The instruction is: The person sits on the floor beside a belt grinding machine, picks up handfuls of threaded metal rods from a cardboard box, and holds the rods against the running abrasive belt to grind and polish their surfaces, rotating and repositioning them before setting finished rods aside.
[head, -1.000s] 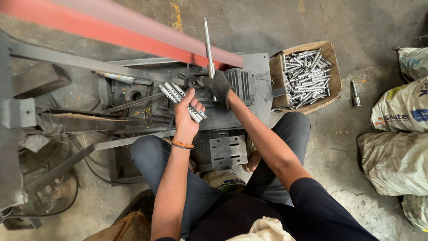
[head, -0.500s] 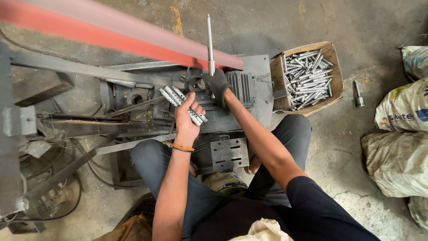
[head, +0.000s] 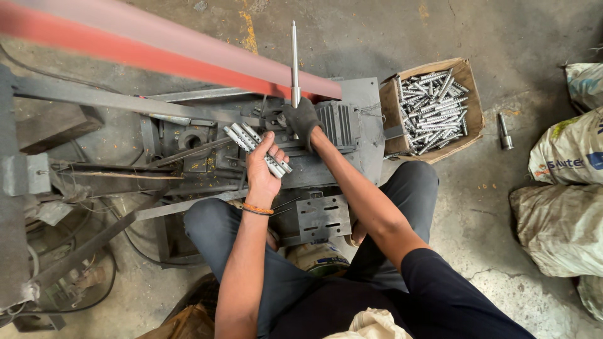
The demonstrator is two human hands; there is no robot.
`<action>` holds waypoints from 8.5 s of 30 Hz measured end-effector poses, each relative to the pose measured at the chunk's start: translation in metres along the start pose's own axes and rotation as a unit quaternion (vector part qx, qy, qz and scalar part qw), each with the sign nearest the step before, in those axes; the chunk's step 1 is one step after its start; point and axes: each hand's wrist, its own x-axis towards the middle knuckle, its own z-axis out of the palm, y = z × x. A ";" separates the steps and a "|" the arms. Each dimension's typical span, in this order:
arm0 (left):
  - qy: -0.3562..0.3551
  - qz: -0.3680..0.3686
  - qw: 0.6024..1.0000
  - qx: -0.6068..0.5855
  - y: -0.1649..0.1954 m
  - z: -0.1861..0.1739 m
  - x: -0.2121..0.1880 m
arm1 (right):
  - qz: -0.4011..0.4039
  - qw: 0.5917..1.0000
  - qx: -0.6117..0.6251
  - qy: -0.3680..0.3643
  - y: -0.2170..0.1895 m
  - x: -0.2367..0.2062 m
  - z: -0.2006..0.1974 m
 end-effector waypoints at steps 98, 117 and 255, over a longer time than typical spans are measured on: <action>-0.052 0.282 0.949 0.136 0.030 -0.004 -0.047 | 0.100 0.951 -0.247 -0.157 -0.036 -0.329 -0.088; -0.006 0.132 0.990 0.056 -0.007 -0.003 -0.021 | 0.076 0.995 -0.037 -0.052 -0.011 -0.148 -0.035; 0.138 0.095 0.973 0.156 -0.013 0.002 0.017 | -0.008 0.997 -0.048 -0.068 -0.008 -0.031 -0.013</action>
